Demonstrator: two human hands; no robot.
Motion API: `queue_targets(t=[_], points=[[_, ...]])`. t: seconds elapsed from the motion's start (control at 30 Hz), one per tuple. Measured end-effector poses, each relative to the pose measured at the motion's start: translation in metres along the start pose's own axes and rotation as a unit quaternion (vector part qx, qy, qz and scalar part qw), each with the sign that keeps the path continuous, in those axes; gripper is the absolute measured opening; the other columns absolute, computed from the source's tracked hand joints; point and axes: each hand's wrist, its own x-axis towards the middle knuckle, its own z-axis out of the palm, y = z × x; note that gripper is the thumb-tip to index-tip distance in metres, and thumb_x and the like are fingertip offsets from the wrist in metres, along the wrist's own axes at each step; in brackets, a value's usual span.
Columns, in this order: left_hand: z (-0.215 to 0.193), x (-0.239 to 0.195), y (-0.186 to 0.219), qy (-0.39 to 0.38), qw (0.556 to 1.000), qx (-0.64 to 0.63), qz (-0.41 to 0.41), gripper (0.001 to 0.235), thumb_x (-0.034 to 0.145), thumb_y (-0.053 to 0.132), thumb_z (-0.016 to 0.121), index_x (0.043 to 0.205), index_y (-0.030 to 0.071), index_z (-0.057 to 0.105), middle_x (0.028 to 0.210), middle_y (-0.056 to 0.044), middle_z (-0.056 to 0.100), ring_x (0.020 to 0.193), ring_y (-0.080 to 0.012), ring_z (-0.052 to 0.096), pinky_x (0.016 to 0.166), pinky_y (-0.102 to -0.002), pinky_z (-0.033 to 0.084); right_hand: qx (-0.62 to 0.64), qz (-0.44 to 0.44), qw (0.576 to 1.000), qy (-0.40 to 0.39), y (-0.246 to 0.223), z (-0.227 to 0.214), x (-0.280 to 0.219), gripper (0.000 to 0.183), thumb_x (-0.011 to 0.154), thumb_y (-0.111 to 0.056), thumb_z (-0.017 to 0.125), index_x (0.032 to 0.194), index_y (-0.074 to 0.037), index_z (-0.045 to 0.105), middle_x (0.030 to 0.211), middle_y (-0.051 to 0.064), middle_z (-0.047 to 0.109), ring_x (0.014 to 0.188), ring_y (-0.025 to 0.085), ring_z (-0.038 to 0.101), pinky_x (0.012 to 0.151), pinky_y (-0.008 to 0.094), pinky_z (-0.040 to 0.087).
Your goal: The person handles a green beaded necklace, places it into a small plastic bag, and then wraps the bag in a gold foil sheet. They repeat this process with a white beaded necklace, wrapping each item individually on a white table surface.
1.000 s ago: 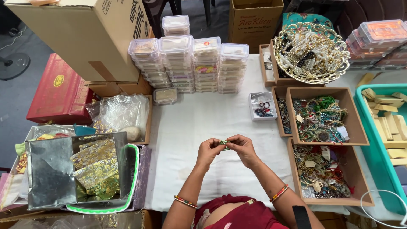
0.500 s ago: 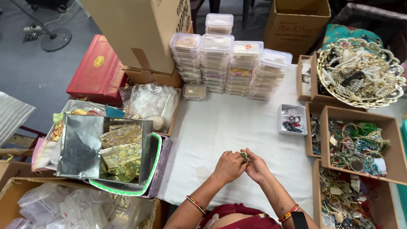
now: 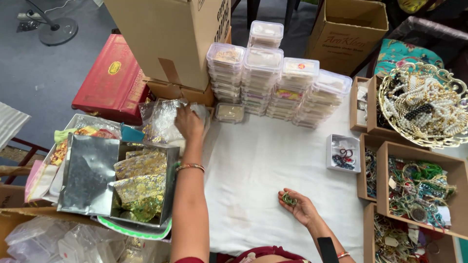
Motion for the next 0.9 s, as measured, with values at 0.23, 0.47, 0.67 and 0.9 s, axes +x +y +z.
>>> queue_targets(t=[0.23,0.47,0.67,0.9], points=[[0.069,0.014,-0.061,-0.388,0.906,0.053,-0.159,0.032,0.11,0.02,0.043,0.128,0.004,0.064,0.117,-0.018,0.075,0.108,-0.0363,0.072,0.089,-0.049,0.058,-0.013,0.019,0.999,0.039,-0.015,0.026,-0.022,0.047,0.1,-0.031,0.055,0.128,0.007,0.059,0.114,0.024,0.072,0.109,0.032,0.07,0.096,0.043,0.059],[0.071,0.018,-0.069,-0.417,0.895,0.087,-0.134,0.04,0.093,0.039,0.059,0.118,0.011,0.073,0.123,-0.016,0.069,0.106,-0.0352,0.071,0.083,-0.047,0.058,-0.036,0.038,0.999,0.014,-0.014,0.019,-0.019,0.041,0.101,-0.028,0.053,0.124,0.005,0.06,0.113,0.023,0.072,0.106,0.03,0.072,0.094,0.041,0.061],[-0.036,0.063,-0.032,-0.569,0.805,0.113,-0.122,0.072,0.079,0.074,0.074,0.113,0.01,0.076,0.122,-0.009,0.075,0.112,-0.0282,0.072,0.09,-0.041,0.058,-0.048,0.032,0.998,0.0,-0.013,0.019,-0.021,0.04,0.101,-0.027,0.052,0.124,0.004,0.061,0.113,0.023,0.073,0.105,0.03,0.072,0.093,0.041,0.062],[0.072,0.004,-0.102,-0.495,0.859,0.121,-0.045,0.036,0.084,0.027,0.078,0.118,0.015,0.077,0.127,-0.011,0.072,0.117,-0.0312,0.069,0.091,-0.043,0.059,-0.03,0.014,0.999,-0.04,-0.01,0.01,-0.016,0.041,0.101,-0.027,0.052,0.124,0.005,0.06,0.114,0.022,0.072,0.104,0.03,0.072,0.092,0.041,0.062]])
